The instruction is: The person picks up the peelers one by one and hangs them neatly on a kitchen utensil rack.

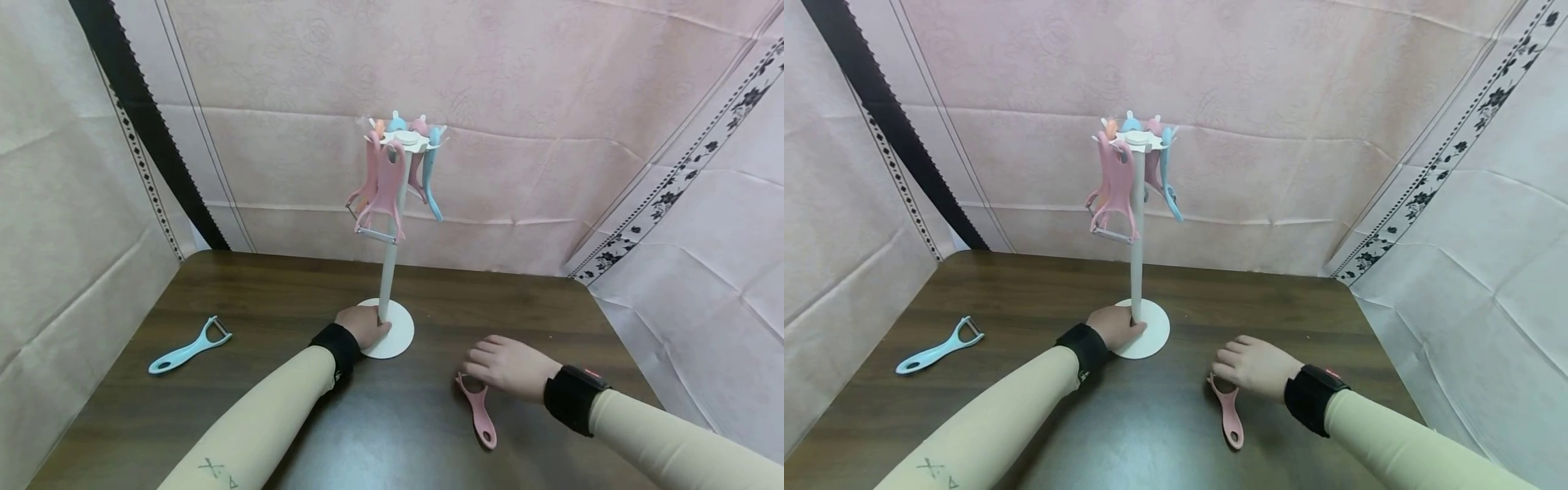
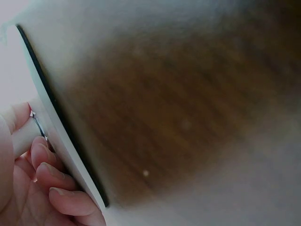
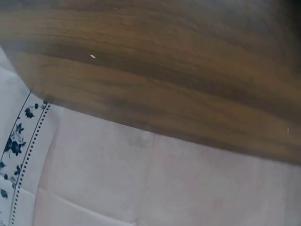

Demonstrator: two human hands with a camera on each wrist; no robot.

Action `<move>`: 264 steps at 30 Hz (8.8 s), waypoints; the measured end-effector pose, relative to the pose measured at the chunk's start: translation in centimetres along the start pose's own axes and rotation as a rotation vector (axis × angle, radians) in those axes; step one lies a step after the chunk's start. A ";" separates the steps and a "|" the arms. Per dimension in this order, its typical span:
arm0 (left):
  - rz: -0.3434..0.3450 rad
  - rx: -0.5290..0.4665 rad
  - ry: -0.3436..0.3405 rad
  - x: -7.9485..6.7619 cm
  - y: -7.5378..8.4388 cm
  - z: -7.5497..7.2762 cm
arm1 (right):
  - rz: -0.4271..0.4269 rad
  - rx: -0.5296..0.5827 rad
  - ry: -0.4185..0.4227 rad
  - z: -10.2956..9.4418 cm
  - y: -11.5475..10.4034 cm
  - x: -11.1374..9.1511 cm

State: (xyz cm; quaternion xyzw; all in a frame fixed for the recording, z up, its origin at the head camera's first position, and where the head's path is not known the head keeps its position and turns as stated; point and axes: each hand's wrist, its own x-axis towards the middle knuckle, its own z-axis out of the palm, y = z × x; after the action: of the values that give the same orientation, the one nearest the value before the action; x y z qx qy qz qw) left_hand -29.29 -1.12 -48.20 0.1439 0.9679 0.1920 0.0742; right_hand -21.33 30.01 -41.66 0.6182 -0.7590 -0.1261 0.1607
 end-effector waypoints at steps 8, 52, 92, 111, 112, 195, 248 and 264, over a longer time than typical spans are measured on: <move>-0.005 0.002 -0.010 0.4 -0.2 0.2 | -0.114 -0.075 -0.058 1.3 -1.9 -0.8; 0.015 0.017 0.018 -0.3 -0.1 -0.2 | 0.104 0.035 0.144 3.2 -2.9 2.5; -0.005 0.007 0.010 0.3 -0.4 0.4 | 0.643 0.096 0.956 -12.2 6.6 11.4; -0.003 0.010 0.001 -0.1 0.0 0.2 | 0.788 0.108 1.024 -14.6 8.3 14.8; -0.004 0.017 0.002 -0.1 0.0 0.2 | 0.787 0.107 1.018 -14.6 8.3 14.8; -0.022 0.017 -0.064 -0.5 0.5 -0.9 | 0.785 0.020 0.789 -14.2 6.6 16.1; 0.160 -0.416 -0.105 -9.3 -12.5 -7.6 | 1.010 1.196 0.060 7.9 1.1 14.6; -0.223 -0.065 -0.196 -15.5 -24.8 -13.6 | 1.147 1.211 -0.114 7.9 2.3 15.8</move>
State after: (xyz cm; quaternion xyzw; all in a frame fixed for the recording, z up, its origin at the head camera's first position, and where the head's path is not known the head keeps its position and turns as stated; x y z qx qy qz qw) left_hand -23.51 -32.55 -44.11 0.0511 0.9592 0.1990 0.1941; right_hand -29.52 14.92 -46.62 0.1083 -0.8995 0.3738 -0.1988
